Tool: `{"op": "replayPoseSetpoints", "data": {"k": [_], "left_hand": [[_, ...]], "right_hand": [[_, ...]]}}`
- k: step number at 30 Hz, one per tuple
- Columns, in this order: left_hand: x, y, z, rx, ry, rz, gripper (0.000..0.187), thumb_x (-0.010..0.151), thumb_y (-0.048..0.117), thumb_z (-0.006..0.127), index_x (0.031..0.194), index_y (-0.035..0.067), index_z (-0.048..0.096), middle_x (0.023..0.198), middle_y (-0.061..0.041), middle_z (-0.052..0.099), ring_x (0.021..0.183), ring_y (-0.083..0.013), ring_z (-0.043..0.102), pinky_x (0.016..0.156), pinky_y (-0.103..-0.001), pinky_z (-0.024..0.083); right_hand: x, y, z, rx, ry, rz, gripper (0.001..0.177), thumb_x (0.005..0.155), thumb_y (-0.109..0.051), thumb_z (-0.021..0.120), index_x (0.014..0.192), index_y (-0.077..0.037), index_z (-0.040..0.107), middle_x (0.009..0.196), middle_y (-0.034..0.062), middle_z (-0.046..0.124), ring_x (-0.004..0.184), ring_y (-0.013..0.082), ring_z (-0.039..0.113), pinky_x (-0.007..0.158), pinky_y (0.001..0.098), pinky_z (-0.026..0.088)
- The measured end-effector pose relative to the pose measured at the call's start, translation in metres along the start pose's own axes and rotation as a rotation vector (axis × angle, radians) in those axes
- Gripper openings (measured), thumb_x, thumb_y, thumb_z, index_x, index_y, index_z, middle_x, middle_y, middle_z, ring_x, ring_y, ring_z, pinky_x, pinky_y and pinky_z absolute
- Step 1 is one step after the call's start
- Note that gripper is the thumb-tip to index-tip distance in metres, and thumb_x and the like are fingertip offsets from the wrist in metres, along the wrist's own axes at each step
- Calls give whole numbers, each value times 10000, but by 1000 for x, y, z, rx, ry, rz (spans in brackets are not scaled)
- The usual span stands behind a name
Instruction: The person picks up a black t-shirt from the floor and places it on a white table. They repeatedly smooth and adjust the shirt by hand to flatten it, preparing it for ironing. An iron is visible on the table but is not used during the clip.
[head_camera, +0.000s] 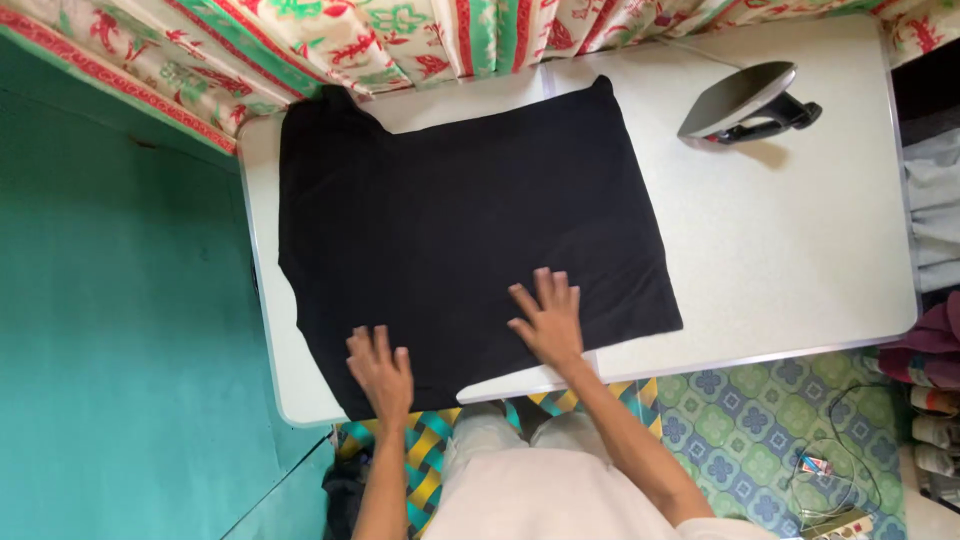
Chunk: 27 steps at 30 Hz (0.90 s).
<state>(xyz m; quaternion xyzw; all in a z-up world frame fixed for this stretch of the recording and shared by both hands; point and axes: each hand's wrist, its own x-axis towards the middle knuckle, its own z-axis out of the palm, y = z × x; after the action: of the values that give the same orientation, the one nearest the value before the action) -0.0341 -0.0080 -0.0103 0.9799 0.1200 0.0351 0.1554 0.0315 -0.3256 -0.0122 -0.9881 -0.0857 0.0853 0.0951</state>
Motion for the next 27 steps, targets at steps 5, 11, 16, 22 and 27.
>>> {"op": "replayPoseSetpoints", "data": {"k": [5, 11, 16, 22, 27], "left_hand": [[-17, -52, -19, 63, -78, -200, 680, 1051, 454, 432, 1629, 148, 244, 1707, -174, 97, 1576, -367, 75, 1179, -688, 124], [-34, 5, -15, 197, -52, -82, 786, 939, 478, 591, 1583, 96, 355, 1659, -268, 223, 1538, -470, 167, 1130, -725, 200], [-65, 63, 0, 114, -171, 122, 707, 969, 433, 567, 1580, 148, 356, 1687, -228, 169, 1547, -469, 121, 1145, -696, 184], [-104, 26, -13, 160, -109, 37, 775, 965, 585, 474, 1627, 244, 255, 1700, -190, 118, 1538, -480, 93, 1164, -679, 180], [-114, 12, -15, 41, -97, -52, 768, 989, 547, 477, 1626, 186, 245, 1703, -210, 68, 1543, -478, 57, 1190, -652, 147]], "right_hand": [[-62, 129, -19, -48, 125, 260, 689, 981, -678, 402, 1604, -392, 329, 1743, 87, 147, 1581, 394, 87, 1176, 725, 113], [-63, 111, -4, -36, 202, 300, 821, 969, -635, 479, 1632, -170, 346, 1714, 232, 179, 1567, 477, 89, 1129, 788, 81], [-54, 13, 20, 1, 37, -91, 718, 945, -642, 492, 1579, -327, 377, 1725, 144, 142, 1572, 453, 75, 1161, 741, 120], [-83, 76, 18, -84, 109, 11, 741, 927, -733, 406, 1594, -417, 334, 1755, 77, 115, 1604, 397, -8, 1181, 722, -5], [-91, 133, -1, 2, 179, 389, 859, 977, -677, 378, 1655, -169, 231, 1712, 269, 44, 1559, 496, 6, 1113, 834, 105]]}}
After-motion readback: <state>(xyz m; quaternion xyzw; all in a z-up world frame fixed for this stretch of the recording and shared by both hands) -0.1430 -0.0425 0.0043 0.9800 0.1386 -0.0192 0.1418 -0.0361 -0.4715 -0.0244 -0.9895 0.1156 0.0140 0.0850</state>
